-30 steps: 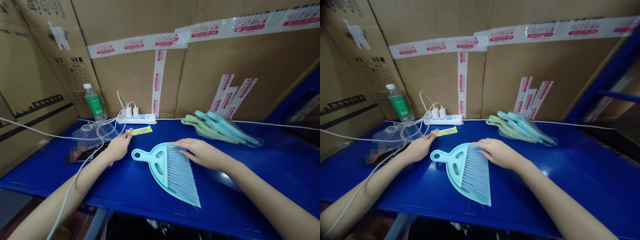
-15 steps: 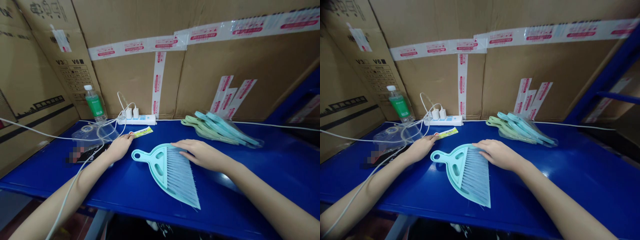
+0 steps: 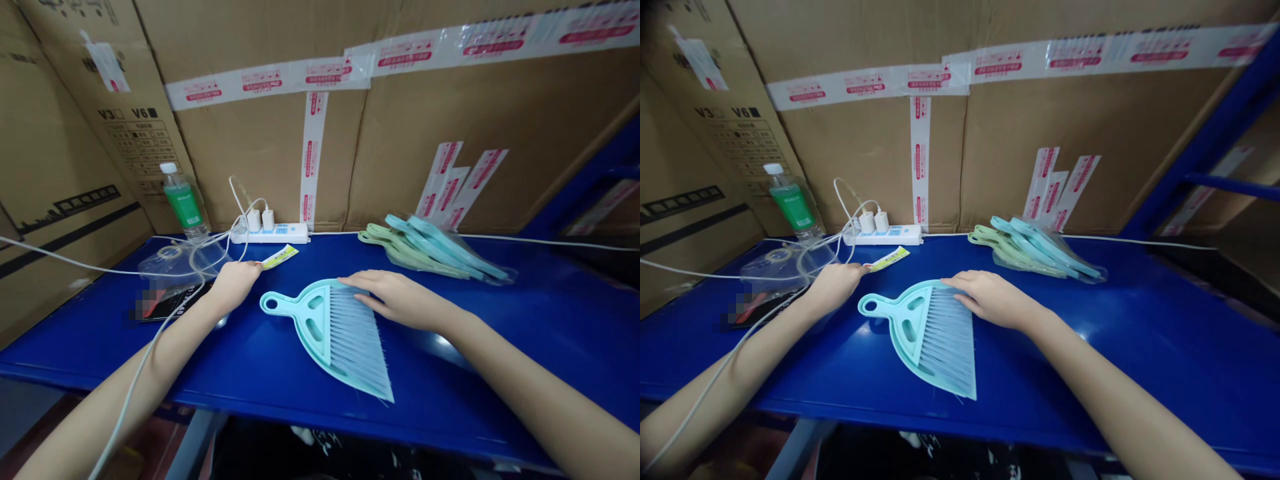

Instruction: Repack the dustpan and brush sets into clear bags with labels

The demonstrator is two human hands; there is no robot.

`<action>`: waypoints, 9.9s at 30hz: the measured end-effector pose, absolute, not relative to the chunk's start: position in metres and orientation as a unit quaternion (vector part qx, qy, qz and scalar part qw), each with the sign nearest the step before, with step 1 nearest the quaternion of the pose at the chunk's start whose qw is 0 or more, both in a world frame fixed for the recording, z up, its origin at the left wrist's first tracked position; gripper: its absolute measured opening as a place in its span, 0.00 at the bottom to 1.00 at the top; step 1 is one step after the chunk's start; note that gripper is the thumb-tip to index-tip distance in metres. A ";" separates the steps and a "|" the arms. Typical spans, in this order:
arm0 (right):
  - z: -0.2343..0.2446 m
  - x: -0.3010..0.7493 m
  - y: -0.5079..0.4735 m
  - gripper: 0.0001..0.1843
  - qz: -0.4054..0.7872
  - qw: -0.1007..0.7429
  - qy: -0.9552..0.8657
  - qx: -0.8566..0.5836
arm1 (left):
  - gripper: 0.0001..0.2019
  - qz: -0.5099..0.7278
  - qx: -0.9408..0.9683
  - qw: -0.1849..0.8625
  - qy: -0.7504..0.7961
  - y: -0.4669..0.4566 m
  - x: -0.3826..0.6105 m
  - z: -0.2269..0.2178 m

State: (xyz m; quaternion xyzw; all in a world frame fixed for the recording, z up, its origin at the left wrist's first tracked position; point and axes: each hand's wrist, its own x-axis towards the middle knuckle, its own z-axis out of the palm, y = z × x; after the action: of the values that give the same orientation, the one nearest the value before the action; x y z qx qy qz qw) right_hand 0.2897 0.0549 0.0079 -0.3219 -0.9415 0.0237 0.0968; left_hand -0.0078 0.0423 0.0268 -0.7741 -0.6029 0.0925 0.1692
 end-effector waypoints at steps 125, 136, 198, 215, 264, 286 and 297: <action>-0.002 0.291 0.070 0.10 0.513 0.317 -0.618 -0.505 | 0.16 0.114 -0.793 0.152 -0.579 0.014 0.006 0.032; 0.005 0.292 0.063 0.29 0.622 0.301 -0.576 -0.437 | 0.10 0.030 -0.870 0.037 -0.490 0.011 0.006 0.027; 0.013 0.309 0.071 0.29 0.593 0.287 -0.574 -0.486 | 0.09 0.007 -0.930 -0.154 -0.335 0.007 -0.003 0.027; 0.015 0.309 0.068 0.29 0.625 0.303 -0.570 -0.440 | 0.10 -0.078 -0.939 -0.105 -0.318 0.002 0.008 0.024; -0.012 0.274 0.058 0.31 0.637 0.368 -0.535 -0.415 | 0.14 0.131 -0.753 0.047 -0.643 0.008 0.011 0.040; -0.006 0.272 0.056 0.18 0.632 0.320 -0.555 -0.436 | 0.15 0.084 -0.767 0.034 -0.636 0.012 0.005 0.040; -0.012 0.276 0.058 0.18 0.626 0.337 -0.559 -0.427 | 0.18 0.133 -0.720 0.096 -0.674 0.014 0.004 0.044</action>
State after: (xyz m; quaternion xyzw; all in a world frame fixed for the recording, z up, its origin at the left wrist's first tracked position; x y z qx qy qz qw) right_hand 0.2756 0.0582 -0.0119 -0.4265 -0.5590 0.6260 0.3372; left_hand 0.0043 0.0137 0.0443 -0.7204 -0.6738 0.1329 0.0963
